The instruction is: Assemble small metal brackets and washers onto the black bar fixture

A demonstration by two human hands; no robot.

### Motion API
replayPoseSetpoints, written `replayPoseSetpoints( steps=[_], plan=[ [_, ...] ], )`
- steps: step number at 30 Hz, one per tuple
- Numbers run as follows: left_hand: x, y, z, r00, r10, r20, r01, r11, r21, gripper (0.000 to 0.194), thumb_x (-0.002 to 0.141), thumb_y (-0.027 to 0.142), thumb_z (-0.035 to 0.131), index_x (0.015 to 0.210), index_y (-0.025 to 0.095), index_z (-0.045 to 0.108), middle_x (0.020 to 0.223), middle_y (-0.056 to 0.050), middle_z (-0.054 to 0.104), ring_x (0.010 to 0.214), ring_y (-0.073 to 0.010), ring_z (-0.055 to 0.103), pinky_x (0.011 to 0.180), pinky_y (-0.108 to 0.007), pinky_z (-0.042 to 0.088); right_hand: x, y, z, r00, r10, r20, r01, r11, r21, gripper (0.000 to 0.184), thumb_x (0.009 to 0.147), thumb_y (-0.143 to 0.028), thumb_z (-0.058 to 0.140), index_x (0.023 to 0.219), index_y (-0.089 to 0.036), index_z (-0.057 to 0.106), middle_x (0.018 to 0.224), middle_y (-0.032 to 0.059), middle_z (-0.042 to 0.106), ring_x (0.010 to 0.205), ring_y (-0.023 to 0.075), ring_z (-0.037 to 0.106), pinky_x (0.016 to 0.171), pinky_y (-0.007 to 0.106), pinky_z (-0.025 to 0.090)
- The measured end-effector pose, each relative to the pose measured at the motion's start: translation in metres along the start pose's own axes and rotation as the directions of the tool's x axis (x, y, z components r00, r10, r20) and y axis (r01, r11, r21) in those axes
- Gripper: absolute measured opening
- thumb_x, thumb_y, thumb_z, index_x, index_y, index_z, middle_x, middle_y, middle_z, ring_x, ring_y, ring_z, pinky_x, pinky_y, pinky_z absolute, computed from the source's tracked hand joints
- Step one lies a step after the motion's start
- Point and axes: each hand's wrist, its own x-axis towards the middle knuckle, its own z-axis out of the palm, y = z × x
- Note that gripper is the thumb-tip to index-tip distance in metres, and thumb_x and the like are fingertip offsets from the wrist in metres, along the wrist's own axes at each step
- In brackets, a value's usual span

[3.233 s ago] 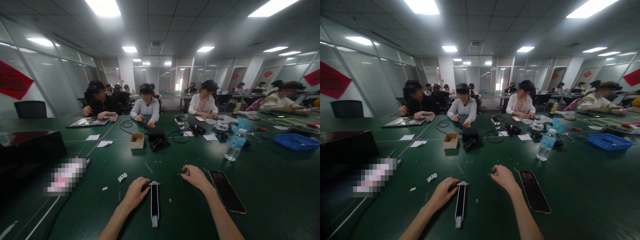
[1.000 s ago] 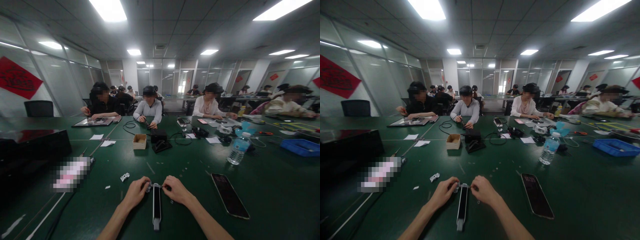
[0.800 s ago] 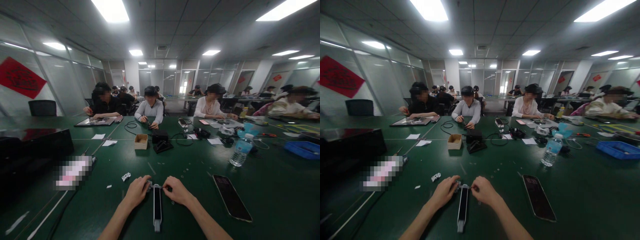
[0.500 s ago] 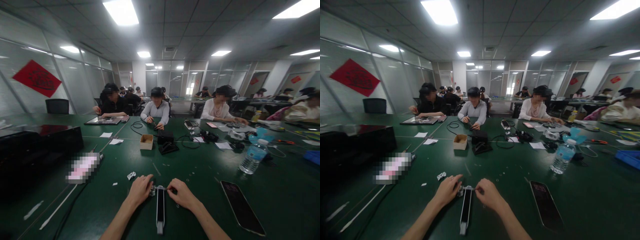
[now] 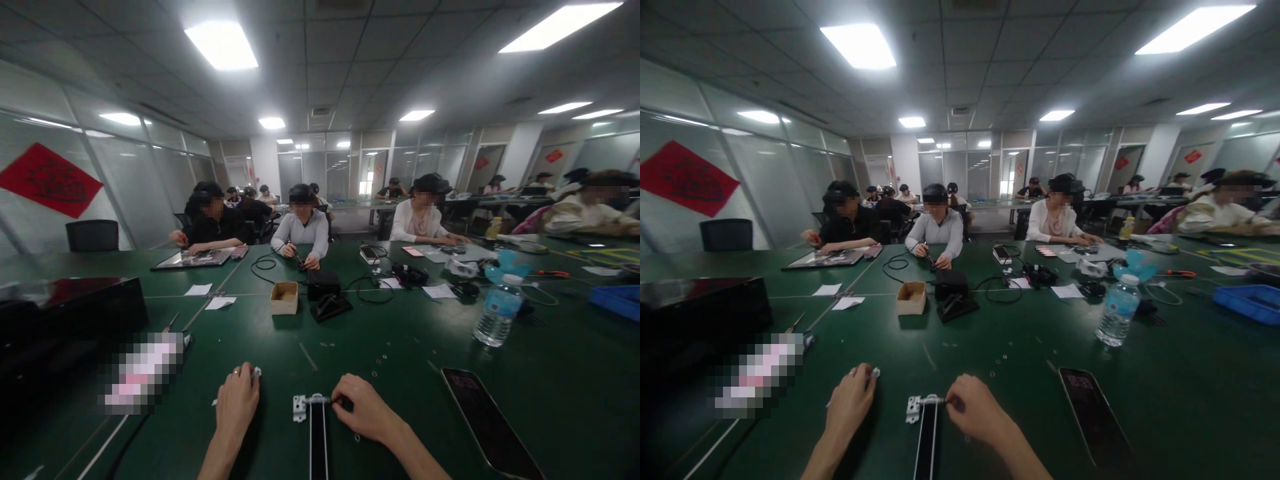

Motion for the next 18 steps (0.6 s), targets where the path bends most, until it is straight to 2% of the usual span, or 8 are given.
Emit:
replayPoseSetpoints(
  steps=[2,4,6,9,11,13,18],
  plan=[
    [0.001,-0.003,0.0,0.999,0.004,0.04,-0.003,0.999,-0.042,0.02,0.095,0.021,0.037,0.09,0.016,0.056,0.091,-0.009,0.063,0.08,-0.0227,0.062,0.064,-0.03,0.042,0.0,-0.003,-0.003,1.0,0.015,0.016,-0.015,1.0,-0.009,0.013,0.08,-0.016,0.055,0.086,-0.018,0.067,0.086,0.0036,0.065,0.082,0.0176,0.056,0.072,0.028,0.043],
    [0.002,-0.004,0.003,0.999,0.02,0.034,-0.017,0.995,-0.1,0.019,0.095,0.022,0.037,0.089,0.017,0.055,0.091,-0.007,0.063,0.077,-0.0208,0.063,0.063,-0.028,0.042,-0.001,-0.005,-0.007,0.999,0.025,0.022,-0.024,0.999,-0.024,0.014,0.08,-0.016,0.055,0.085,-0.018,0.067,0.087,0.0041,0.065,0.083,0.0178,0.057,0.073,0.029,0.043],
    [0.003,-0.003,0.007,0.998,0.063,-0.012,-0.064,0.982,-0.179,0.018,0.094,0.022,0.038,0.09,0.019,0.055,0.09,-0.006,0.064,0.076,-0.0195,0.063,0.063,-0.027,0.043,-0.001,-0.005,-0.01,1.0,0.027,0.01,-0.026,0.999,-0.038,0.013,0.08,-0.015,0.055,0.084,-0.018,0.067,0.086,0.0044,0.065,0.083,0.0182,0.056,0.074,0.029,0.043],
    [0.003,0.004,0.013,0.976,0.181,-0.12,-0.212,0.92,-0.33,0.018,0.093,0.025,0.039,0.093,0.021,0.056,0.091,-0.005,0.065,0.08,-0.0195,0.063,0.068,-0.028,0.047,0.0,-0.001,-0.013,0.999,0.023,-0.042,-0.024,0.999,-0.031,0.013,0.081,-0.016,0.054,0.084,-0.017,0.067,0.085,0.0046,0.064,0.083,0.0183,0.056,0.074,0.029,0.043],
    [0.001,0.012,0.017,0.938,0.287,-0.196,-0.345,0.838,-0.424,0.019,0.092,0.027,0.04,0.094,0.022,0.058,0.093,-0.005,0.066,0.084,-0.0198,0.063,0.074,-0.03,0.05,0.0,0.003,-0.013,0.995,0.025,-0.097,-0.024,1.0,0.01,0.015,0.083,-0.018,0.052,0.086,-0.017,0.066,0.086,0.0044,0.064,0.083,0.0177,0.056,0.073,0.029,0.043],
    [-0.004,0.023,0.019,0.879,0.392,-0.272,-0.476,0.733,-0.485,0.022,0.093,0.028,0.039,0.095,0.022,0.06,0.095,-0.005,0.066,0.087,-0.0195,0.063,0.078,-0.03,0.051,0.0,0.005,-0.012,0.988,0.04,-0.15,-0.029,0.997,0.073,0.017,0.086,-0.021,0.049,0.087,-0.018,0.066,0.086,0.0042,0.063,0.081,0.0166,0.056,0.072,0.028,0.043],
    [-0.022,0.047,0.019,0.724,0.606,-0.33,-0.677,0.533,-0.507,0.029,0.097,0.023,0.034,0.097,0.022,0.063,0.091,-0.007,0.066,0.085,-0.0175,0.062,0.076,-0.026,0.051,0.001,-0.005,-0.006,0.975,0.085,-0.207,-0.031,0.968,0.249,0.021,0.088,-0.028,0.047,0.091,-0.018,0.066,0.083,0.0033,0.064,0.073,0.0147,0.056,0.066,0.025,0.043]
  ],
)
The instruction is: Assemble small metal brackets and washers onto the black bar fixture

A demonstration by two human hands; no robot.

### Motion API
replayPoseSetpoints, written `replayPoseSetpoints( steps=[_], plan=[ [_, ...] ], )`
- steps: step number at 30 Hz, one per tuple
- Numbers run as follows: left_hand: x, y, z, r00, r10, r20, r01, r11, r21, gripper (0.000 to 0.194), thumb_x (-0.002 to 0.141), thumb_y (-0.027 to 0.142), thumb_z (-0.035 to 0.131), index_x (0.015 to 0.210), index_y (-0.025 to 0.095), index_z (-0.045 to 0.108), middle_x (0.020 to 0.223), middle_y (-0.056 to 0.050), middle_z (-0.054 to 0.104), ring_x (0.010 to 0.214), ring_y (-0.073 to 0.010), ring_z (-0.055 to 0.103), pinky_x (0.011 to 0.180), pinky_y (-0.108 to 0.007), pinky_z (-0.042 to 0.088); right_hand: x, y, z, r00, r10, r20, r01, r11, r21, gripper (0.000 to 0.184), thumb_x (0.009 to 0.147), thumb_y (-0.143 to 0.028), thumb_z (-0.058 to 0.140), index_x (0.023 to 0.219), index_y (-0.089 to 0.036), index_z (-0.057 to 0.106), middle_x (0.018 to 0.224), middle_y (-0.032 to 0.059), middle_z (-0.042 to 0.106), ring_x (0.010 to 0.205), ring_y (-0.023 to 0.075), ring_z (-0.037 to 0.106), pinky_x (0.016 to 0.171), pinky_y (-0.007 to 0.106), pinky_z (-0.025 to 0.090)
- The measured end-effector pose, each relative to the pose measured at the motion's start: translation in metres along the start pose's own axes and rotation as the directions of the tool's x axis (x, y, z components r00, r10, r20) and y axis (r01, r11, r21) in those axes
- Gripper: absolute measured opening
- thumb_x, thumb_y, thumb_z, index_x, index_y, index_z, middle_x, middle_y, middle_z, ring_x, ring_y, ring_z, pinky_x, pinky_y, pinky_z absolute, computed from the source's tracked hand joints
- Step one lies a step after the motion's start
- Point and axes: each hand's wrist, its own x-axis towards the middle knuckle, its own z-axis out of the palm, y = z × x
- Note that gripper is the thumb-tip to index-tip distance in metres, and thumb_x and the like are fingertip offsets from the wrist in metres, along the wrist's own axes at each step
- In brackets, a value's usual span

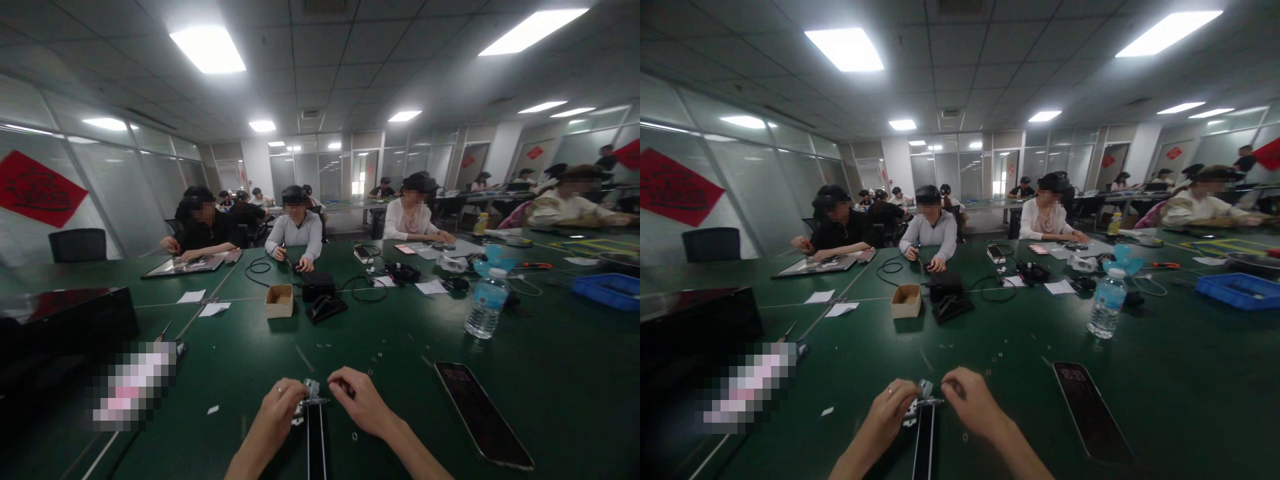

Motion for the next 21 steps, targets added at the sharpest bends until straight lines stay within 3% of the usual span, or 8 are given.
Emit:
replayPoseSetpoints(
  steps=[4,9,15,18,21],
  plan=[
    [0.0,0.014,0.005,0.988,0.144,0.059,-0.143,0.989,-0.021,0.031,0.098,0.02,0.033,0.106,0.021,0.062,0.093,-0.009,0.066,0.086,-0.0174,0.06,0.077,-0.028,0.05,-0.002,-0.009,0.012,0.999,0.026,0.024,-0.03,0.987,0.16,0.021,0.085,-0.031,0.052,0.093,-0.017,0.065,0.075,0.0014,0.063,0.065,0.0129,0.054,0.059,0.023,0.042],
    [0.0,0.017,0.01,0.981,0.188,0.041,-0.188,0.982,-0.015,0.031,0.099,0.019,0.032,0.105,0.021,0.062,0.094,-0.009,0.065,0.09,-0.0182,0.06,0.081,-0.03,0.05,-0.003,-0.011,0.02,0.997,0.052,0.049,-0.064,0.952,0.299,0.021,0.08,-0.028,0.057,0.097,-0.016,0.064,0.077,0.0016,0.064,0.067,0.0132,0.056,0.062,0.023,0.044],
    [0.002,0.007,-0.003,0.997,0.005,-0.08,0.0,0.998,0.061,0.019,0.092,0.021,0.043,0.1,0.019,0.06,0.096,-0.009,0.065,0.09,-0.02,0.061,0.081,-0.031,0.05,0.001,0.002,0.004,0.992,0.12,-0.047,-0.097,0.936,0.337,0.019,0.081,-0.027,0.056,0.093,-0.014,0.066,0.087,0.0048,0.066,0.078,0.0154,0.06,0.072,0.026,0.048],
    [0.003,0.0,-0.015,0.997,-0.073,0.001,0.072,0.992,0.101,0.019,0.088,0.019,0.042,0.092,0.019,0.06,0.092,-0.008,0.064,0.087,-0.0204,0.06,0.079,-0.032,0.049,0.002,0.011,-0.006,0.984,0.164,-0.063,-0.137,0.943,0.304,0.015,0.079,-0.025,0.059,0.086,-0.013,0.066,0.083,0.0045,0.067,0.073,0.0139,0.06,0.068,0.025,0.047],
    [0.003,-0.003,-0.023,0.983,-0.157,0.099,0.141,0.978,0.154,0.017,0.084,0.019,0.044,0.082,0.019,0.06,0.085,-0.007,0.064,0.079,-0.0203,0.06,0.074,-0.031,0.047,0.001,0.012,-0.012,0.983,0.183,0.029,-0.185,0.955,0.231,0.013,0.076,-0.023,0.062,0.083,-0.013,0.068,0.079,0.0031,0.068,0.067,0.0122,0.058,0.061,0.022,0.046]
  ],
)
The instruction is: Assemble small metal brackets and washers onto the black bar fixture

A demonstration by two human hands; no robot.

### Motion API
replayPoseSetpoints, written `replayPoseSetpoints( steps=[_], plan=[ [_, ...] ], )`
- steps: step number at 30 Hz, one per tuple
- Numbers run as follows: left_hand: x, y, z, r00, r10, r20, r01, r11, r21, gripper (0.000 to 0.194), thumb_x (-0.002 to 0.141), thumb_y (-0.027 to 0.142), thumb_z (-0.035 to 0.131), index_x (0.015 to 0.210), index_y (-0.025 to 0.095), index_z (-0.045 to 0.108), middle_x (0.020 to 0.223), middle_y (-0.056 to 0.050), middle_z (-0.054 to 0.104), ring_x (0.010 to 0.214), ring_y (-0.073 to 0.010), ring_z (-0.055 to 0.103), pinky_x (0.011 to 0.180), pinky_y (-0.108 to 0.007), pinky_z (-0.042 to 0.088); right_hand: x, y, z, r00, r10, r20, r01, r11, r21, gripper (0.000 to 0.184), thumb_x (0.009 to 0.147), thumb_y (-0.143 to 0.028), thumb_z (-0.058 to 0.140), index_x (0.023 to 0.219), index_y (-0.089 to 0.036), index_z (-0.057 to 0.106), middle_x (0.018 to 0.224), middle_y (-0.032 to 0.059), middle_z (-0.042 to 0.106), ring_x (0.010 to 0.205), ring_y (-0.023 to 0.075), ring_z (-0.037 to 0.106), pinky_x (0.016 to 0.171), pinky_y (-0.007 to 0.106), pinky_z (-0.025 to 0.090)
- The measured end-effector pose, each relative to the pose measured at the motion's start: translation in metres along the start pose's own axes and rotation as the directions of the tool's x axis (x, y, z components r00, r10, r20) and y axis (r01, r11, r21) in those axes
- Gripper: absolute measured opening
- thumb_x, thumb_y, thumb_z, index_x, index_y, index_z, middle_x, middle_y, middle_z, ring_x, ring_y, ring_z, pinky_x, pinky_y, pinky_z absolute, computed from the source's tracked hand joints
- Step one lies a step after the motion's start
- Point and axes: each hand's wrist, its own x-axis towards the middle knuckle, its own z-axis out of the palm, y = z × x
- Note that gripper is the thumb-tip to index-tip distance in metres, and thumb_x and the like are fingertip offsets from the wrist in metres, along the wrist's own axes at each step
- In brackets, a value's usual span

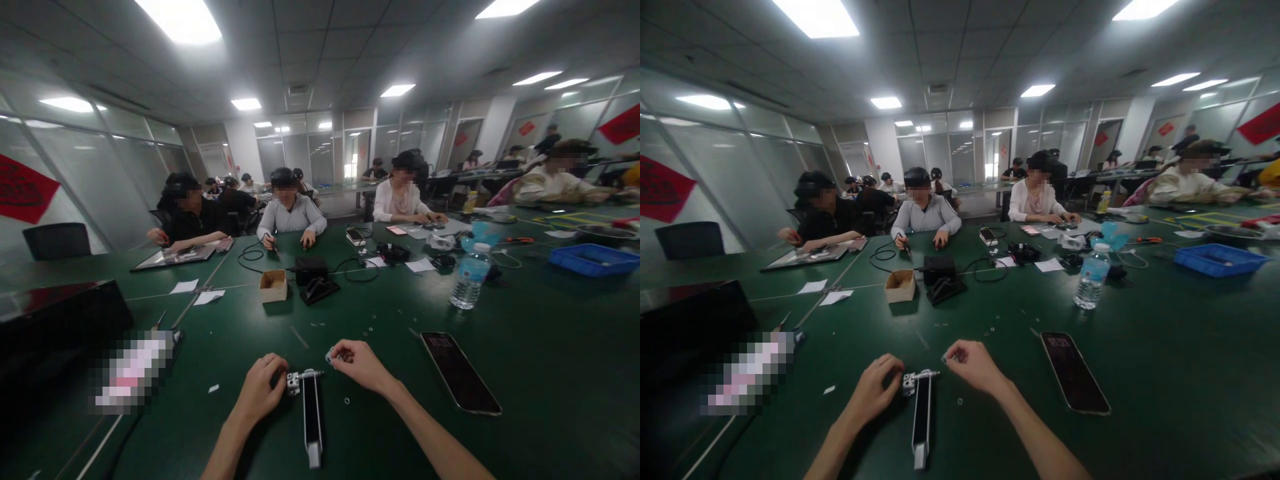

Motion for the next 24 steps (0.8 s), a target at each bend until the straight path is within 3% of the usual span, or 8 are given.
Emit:
replayPoseSetpoints(
  steps=[4,9,15,21,24],
  plan=[
    [0.0,0.002,0.0,0.995,-0.047,0.09,0.046,0.999,0.013,0.015,0.082,0.02,0.046,0.079,0.019,0.061,0.082,-0.006,0.063,0.077,-0.0204,0.058,0.072,-0.031,0.045,-0.004,-0.005,0.0,0.995,0.032,0.1,-0.022,0.995,-0.1,0.013,0.074,-0.023,0.065,0.082,-0.014,0.071,0.076,0.0024,0.069,0.066,0.0122,0.059,0.06,0.022,0.046],
    [0.0,0.007,0.005,0.984,-0.068,0.165,0.072,0.997,-0.02,0.015,0.083,0.023,0.049,0.084,0.02,0.063,0.087,-0.006,0.063,0.082,-0.0206,0.057,0.074,-0.03,0.044,-0.006,-0.005,0.004,0.984,0.067,0.163,-0.06,0.997,-0.043,0.012,0.073,-0.019,0.065,0.081,-0.013,0.07,0.076,0.0027,0.07,0.065,0.0125,0.063,0.06,0.022,0.049],
    [0.001,0.007,0.009,0.986,-0.026,0.163,0.034,0.998,-0.048,0.016,0.085,0.021,0.048,0.086,0.02,0.064,0.088,-0.006,0.063,0.084,-0.0203,0.058,0.077,-0.031,0.043,-0.004,-0.001,0.008,0.984,0.09,0.154,-0.075,0.992,-0.102,0.01,0.073,-0.019,0.065,0.08,-0.013,0.068,0.07,0.0017,0.067,0.061,0.0112,0.061,0.055,0.02,0.046],
    [0.0,0.007,0.01,0.988,-0.016,0.156,0.027,0.998,-0.064,0.017,0.087,0.024,0.047,0.086,0.02,0.064,0.088,-0.006,0.064,0.083,-0.0199,0.058,0.075,-0.029,0.044,-0.004,-0.002,0.009,0.987,0.052,0.154,-0.018,0.977,-0.214,0.025,0.076,-0.021,0.064,0.101,-0.019,0.066,0.08,0.0001,0.066,0.062,0.0099,0.057,0.053,0.018,0.042],
    [0.0,0.006,0.011,0.987,-0.008,0.163,0.016,0.999,-0.047,0.017,0.088,0.024,0.047,0.087,0.02,0.063,0.088,-0.006,0.063,0.083,-0.02,0.058,0.075,-0.029,0.044,-0.004,-0.003,0.008,0.985,0.028,0.171,0.023,0.958,-0.286,0.023,0.078,-0.023,0.062,0.1,-0.02,0.067,0.077,-0.0008,0.065,0.06,0.0095,0.055,0.053,0.018,0.039]
  ],
)
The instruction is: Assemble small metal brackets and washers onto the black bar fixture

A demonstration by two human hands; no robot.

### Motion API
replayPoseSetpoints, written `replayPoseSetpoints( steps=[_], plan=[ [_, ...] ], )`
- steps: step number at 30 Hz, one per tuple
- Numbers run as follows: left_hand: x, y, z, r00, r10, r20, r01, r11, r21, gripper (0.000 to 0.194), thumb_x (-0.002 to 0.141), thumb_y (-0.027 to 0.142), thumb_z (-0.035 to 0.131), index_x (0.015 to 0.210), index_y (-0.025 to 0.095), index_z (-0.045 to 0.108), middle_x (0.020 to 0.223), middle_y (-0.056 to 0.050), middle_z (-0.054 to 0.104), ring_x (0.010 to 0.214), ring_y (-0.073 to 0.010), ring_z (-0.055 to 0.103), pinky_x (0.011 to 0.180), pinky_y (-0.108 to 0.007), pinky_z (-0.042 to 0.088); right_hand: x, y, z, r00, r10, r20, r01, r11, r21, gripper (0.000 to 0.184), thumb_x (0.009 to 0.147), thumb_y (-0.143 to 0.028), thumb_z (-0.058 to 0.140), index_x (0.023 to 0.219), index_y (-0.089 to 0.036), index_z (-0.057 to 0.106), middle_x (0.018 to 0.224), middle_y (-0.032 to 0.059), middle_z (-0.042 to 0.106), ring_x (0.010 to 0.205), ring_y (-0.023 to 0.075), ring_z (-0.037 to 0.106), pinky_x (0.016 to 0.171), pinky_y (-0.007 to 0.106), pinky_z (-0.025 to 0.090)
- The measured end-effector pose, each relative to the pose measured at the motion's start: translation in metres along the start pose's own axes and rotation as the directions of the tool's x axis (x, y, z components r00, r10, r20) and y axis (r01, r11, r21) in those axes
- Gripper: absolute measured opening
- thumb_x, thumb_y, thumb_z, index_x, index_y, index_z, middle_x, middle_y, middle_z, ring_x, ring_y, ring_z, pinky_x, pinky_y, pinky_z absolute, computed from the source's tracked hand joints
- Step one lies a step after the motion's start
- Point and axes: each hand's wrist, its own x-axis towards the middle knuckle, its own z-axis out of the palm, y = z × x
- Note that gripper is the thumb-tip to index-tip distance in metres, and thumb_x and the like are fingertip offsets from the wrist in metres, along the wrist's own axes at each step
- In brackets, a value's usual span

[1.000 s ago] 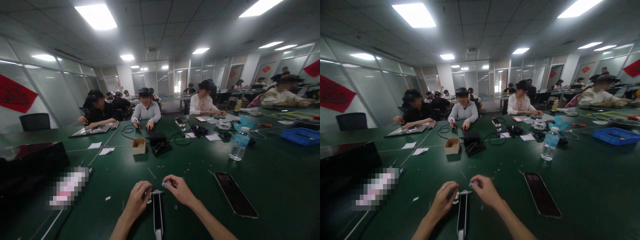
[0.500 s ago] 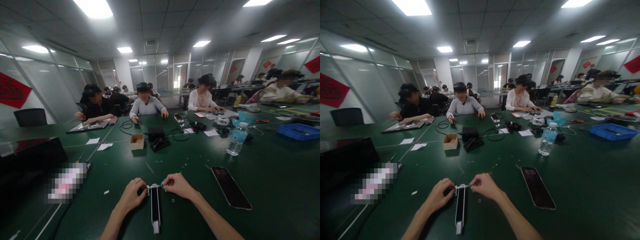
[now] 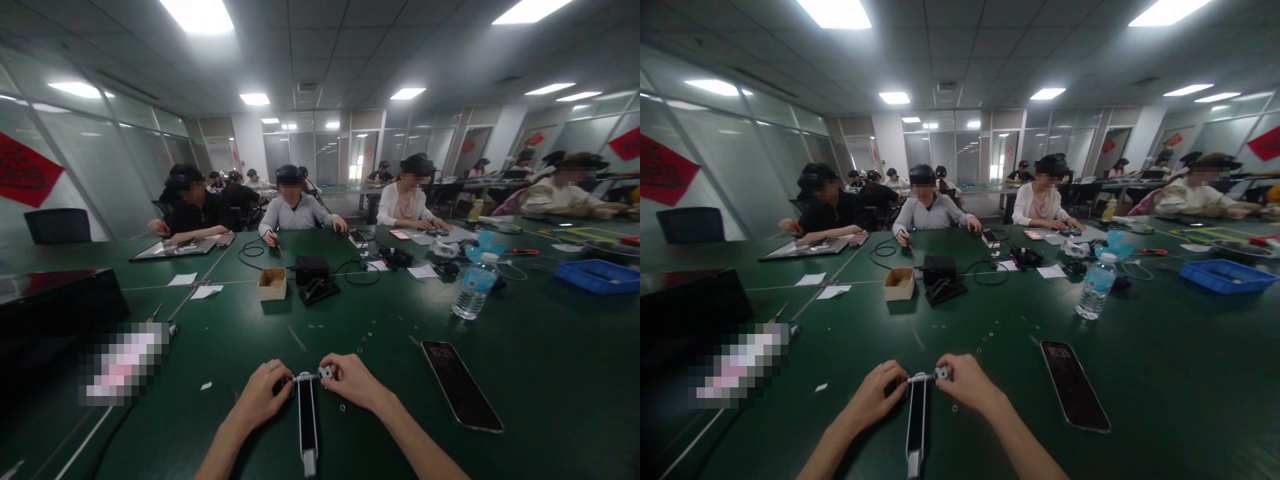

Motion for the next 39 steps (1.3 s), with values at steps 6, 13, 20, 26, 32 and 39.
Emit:
replayPoseSetpoints(
  steps=[6,13,20,26,32,39],
  plan=[
    [0.0,-0.001,0.001,1.0,0.028,-0.003,-0.028,0.999,0.026,0.017,0.089,0.024,0.046,0.085,0.019,0.062,0.086,-0.005,0.062,0.08,-0.0193,0.058,0.072,-0.029,0.043,-0.001,-0.004,-0.002,0.999,-0.01,0.046,0.014,0.997,-0.078,0.022,0.08,-0.027,0.061,0.1,-0.019,0.067,0.071,-0.0014,0.062,0.06,0.01,0.052,0.053,0.018,0.036],
    [-0.001,0.0,0.001,0.999,0.042,-0.016,-0.042,0.998,0.037,0.017,0.089,0.025,0.045,0.087,0.02,0.061,0.087,-0.005,0.063,0.079,-0.0194,0.058,0.071,-0.029,0.043,0.0,-0.001,0.005,0.995,-0.089,0.047,0.096,0.981,-0.171,0.024,0.085,-0.031,0.058,0.105,-0.023,0.066,0.067,-0.0029,0.059,0.059,0.0106,0.051,0.056,0.02,0.036],
    [-0.002,-0.005,0.006,0.998,0.051,-0.023,-0.05,0.997,0.052,0.018,0.091,0.025,0.044,0.088,0.02,0.061,0.088,-0.005,0.062,0.079,-0.0192,0.058,0.07,-0.029,0.043,0.004,0.006,0.012,0.991,-0.132,0.007,0.131,0.971,-0.199,0.023,0.084,-0.032,0.06,0.105,-0.023,0.066,0.074,-0.0015,0.062,0.064,0.0113,0.053,0.06,0.02,0.038],
    [-0.001,-0.003,0.007,0.999,0.039,-0.031,-0.037,0.997,0.068,0.018,0.091,0.026,0.043,0.091,0.02,0.06,0.089,-0.005,0.062,0.078,-0.019,0.058,0.07,-0.029,0.043,0.003,0.004,0.009,0.987,-0.159,0.016,0.158,0.958,-0.241,0.022,0.085,-0.031,0.059,0.105,-0.023,0.066,0.08,-0.0004,0.064,0.069,0.0126,0.054,0.062,0.021,0.039],
    [0.0,-0.003,0.007,0.998,0.051,-0.031,-0.049,0.997,0.061,0.019,0.091,0.027,0.043,0.091,0.02,0.061,0.09,-0.005,0.062,0.081,-0.0192,0.059,0.072,-0.029,0.044,0.004,0.015,-0.01,0.986,-0.142,-0.092,0.117,0.964,-0.237,0.022,0.086,-0.031,0.057,0.103,-0.021,0.067,0.081,0.001,0.065,0.069,0.0132,0.057,0.065,0.023,0.043],
    [0.0,0.0,0.003,0.999,0.024,-0.027,-0.023,0.999,0.034,0.019,0.09,0.028,0.044,0.092,0.021,0.062,0.091,-0.005,0.063,0.081,-0.0195,0.058,0.072,-0.03,0.045,0.001,0.052,-0.051,0.945,0.012,-0.326,-0.109,0.954,-0.279,0.027,0.09,-0.032,0.045,0.105,-0.019,0.064,0.09,0.0061,0.065,0.078,0.0181,0.059,0.075,0.031,0.045]
  ],
)
